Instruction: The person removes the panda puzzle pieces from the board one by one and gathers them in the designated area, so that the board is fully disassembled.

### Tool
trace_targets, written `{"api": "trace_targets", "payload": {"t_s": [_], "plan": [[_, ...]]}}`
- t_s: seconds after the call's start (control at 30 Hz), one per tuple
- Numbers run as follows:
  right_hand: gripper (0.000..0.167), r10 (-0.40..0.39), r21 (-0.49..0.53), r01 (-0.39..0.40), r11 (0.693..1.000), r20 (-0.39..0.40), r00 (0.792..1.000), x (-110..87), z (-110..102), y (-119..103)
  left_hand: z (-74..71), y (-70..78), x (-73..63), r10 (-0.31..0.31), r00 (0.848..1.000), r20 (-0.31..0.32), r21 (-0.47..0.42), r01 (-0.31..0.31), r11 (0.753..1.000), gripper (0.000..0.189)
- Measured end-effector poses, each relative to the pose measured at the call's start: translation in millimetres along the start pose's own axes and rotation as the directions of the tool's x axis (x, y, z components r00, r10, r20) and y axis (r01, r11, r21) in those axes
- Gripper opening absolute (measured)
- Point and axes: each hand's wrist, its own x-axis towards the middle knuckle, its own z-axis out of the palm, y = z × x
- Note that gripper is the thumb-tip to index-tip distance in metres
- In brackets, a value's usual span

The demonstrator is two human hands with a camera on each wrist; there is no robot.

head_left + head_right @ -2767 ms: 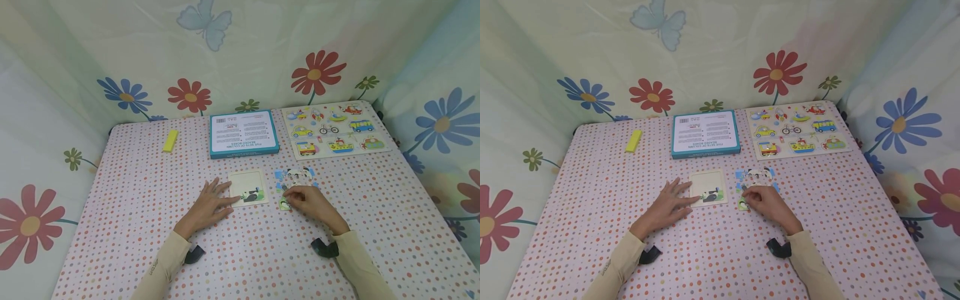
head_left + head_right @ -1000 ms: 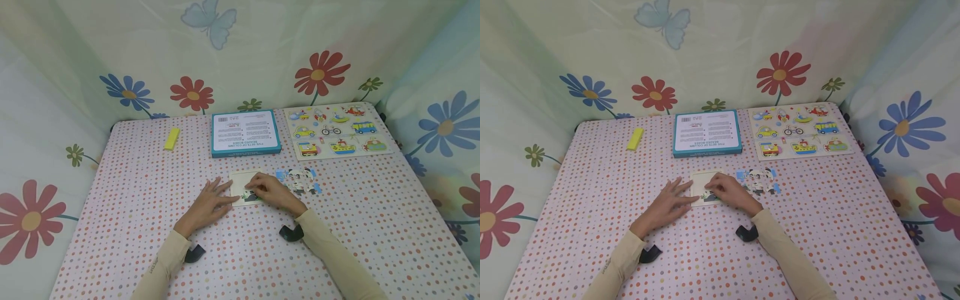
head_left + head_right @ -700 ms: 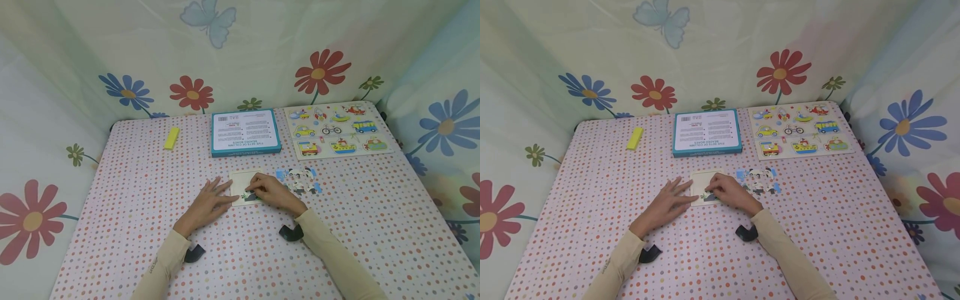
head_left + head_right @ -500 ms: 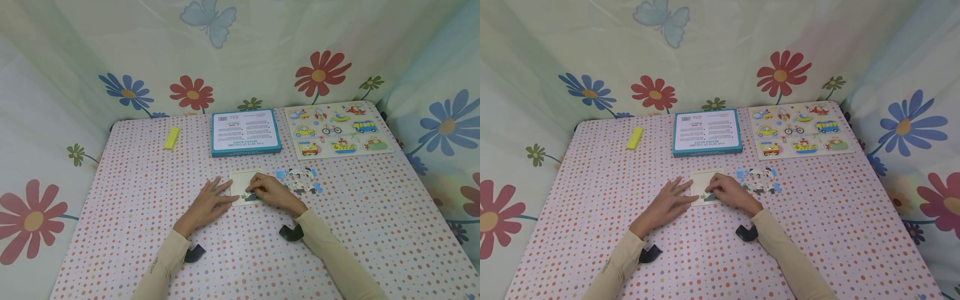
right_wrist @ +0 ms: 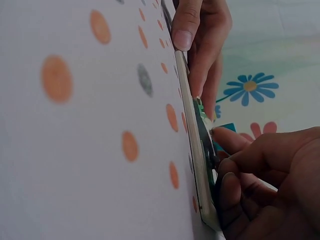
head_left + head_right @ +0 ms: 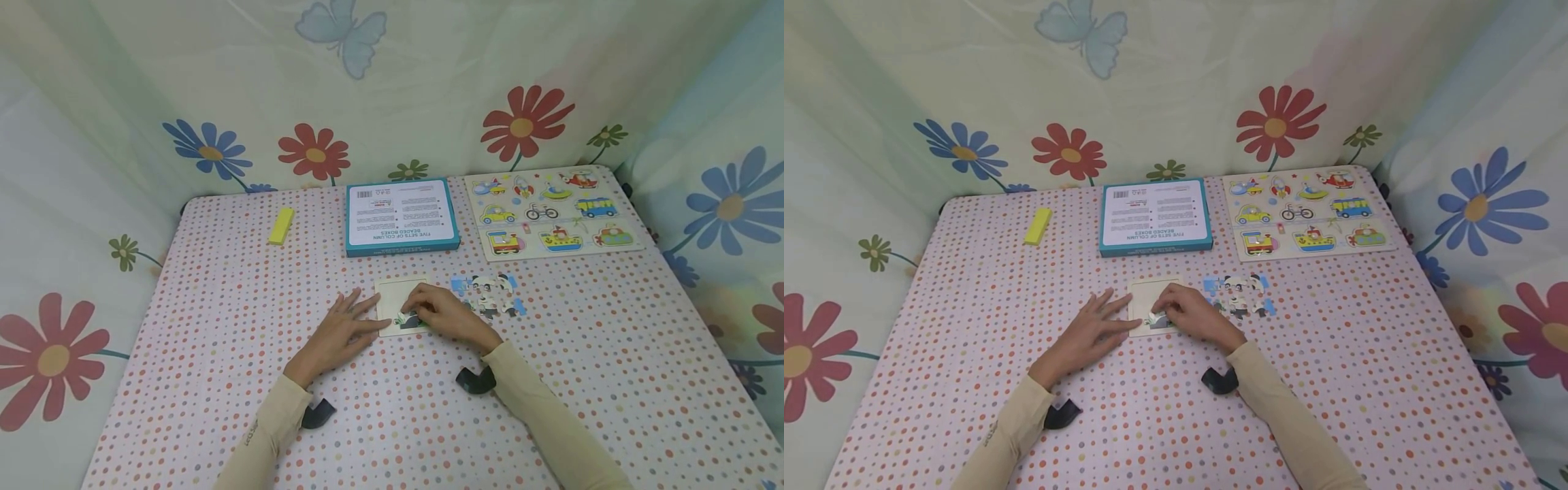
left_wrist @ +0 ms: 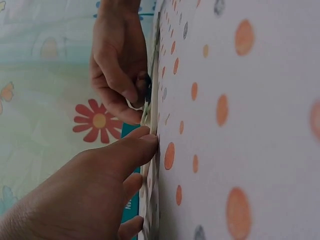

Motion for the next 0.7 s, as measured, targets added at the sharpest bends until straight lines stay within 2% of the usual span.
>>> {"api": "trace_targets", "payload": {"t_s": [0.43,0.7], "plan": [[0.027,0.045,0.046,-0.046,0.998,0.021,0.999,-2.6,-3.1,-4.0,0.1,0.8,-0.2,-0.012,1.000,0.000,-0.012,0.012,1.000,0.033],[0.017,0.051,0.106,-0.055,0.993,0.046,0.998,-2.4,-2.8,1.0,0.0,1.1,-0.2,-0.003,1.000,-0.006,-0.007,0.003,1.000,0.033]]}}
